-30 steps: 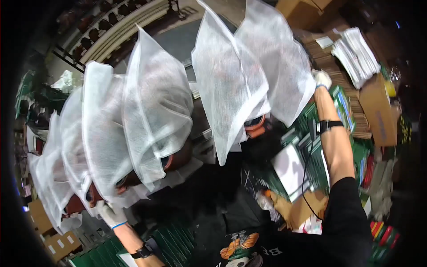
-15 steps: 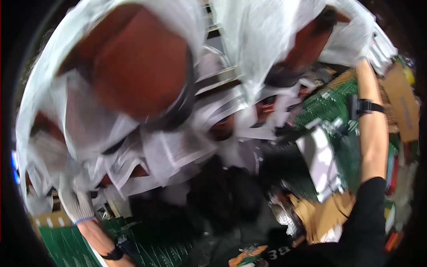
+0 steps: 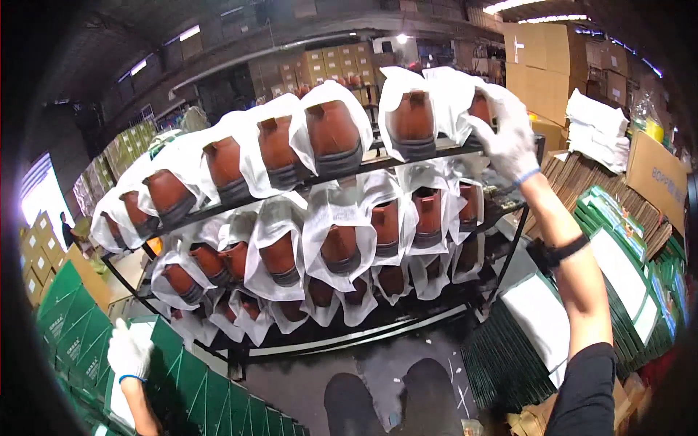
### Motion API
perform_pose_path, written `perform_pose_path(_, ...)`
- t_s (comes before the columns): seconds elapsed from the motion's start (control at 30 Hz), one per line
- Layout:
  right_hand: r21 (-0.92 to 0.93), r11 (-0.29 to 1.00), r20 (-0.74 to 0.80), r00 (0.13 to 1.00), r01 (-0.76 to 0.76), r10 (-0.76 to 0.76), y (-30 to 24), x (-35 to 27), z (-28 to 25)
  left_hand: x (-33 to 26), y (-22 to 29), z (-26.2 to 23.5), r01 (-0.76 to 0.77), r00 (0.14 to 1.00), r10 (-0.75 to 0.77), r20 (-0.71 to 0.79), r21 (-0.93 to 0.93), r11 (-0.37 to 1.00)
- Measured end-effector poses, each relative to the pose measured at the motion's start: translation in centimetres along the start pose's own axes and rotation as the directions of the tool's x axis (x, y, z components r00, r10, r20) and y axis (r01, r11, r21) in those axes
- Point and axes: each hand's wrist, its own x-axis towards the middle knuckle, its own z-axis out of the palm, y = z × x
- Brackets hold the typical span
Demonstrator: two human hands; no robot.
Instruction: The worker is individually wrapping shoes in protective bags and then placing the shoes into branded boxes.
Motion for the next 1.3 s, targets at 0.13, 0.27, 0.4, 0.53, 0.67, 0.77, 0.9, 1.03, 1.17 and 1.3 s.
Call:
perform_pose_path(0.13,-0.347,0.924,0.544,0.767,-0.162,0.339,1.5,8.0,2.3,-0.9,-0.9,-0.3,-0.201,0.888,0.327,0.324,-0.367,0.908)
perform_pose_path(0.27,0.109,0.991,0.456,0.890,-0.078,0.020,4.4,9.5,4.5,-0.9,-1.0,-0.6,-0.179,0.922,0.263,0.285,-0.289,0.940)
perform_pose_path(0.4,0.008,0.980,0.795,0.592,0.201,-0.129,-3.2,12.1,3.6,-1.8,-5.3,-0.7,-0.240,0.959,0.087,-0.271,-0.609,0.756)
perform_pose_path(0.53,-0.103,0.993,0.572,0.814,-0.055,0.104,-7.6,10.4,3.6,-11.5,4.7,-12.5,-0.620,0.772,0.303,-0.559,-0.558,0.552)
perform_pose_path(0.67,-0.468,0.826,0.173,0.949,0.314,-0.263,-1.3,5.1,1.6,-20.9,14.8,-8.0,-0.882,0.343,0.797,-0.497,-0.462,0.091)
perform_pose_path(0.77,0.392,0.889,-0.009,0.965,-0.238,0.262,-7.2,0.9,-10.1,-29.4,17.6,5.1,-0.810,-0.099,0.951,-0.292,-0.532,-0.248)
perform_pose_path(0.9,0.143,0.965,0.237,0.954,-0.221,0.184,-16.0,-11.8,-19.2,-31.4,17.4,5.5,-0.497,0.205,0.956,-0.210,-0.864,-0.083)
perform_pose_path(1.03,0.702,0.712,0.385,0.851,-0.019,-0.357,-23.9,-17.6,-21.5,-30.5,23.8,6.0,0.905,0.420,0.799,0.430,-0.136,-0.402)
perform_pose_path(1.17,0.780,0.596,0.487,0.783,-0.191,-0.386,-23.2,-18.2,-20.5,-29.1,26.4,10.0,0.624,0.533,0.774,0.342,-0.777,-0.086)
perform_pose_path(1.3,0.670,0.646,0.680,0.651,-0.365,-0.338,-20.4,-13.1,-18.7,-31.8,29.2,7.6,-0.325,0.619,0.736,0.273,-0.765,0.557)
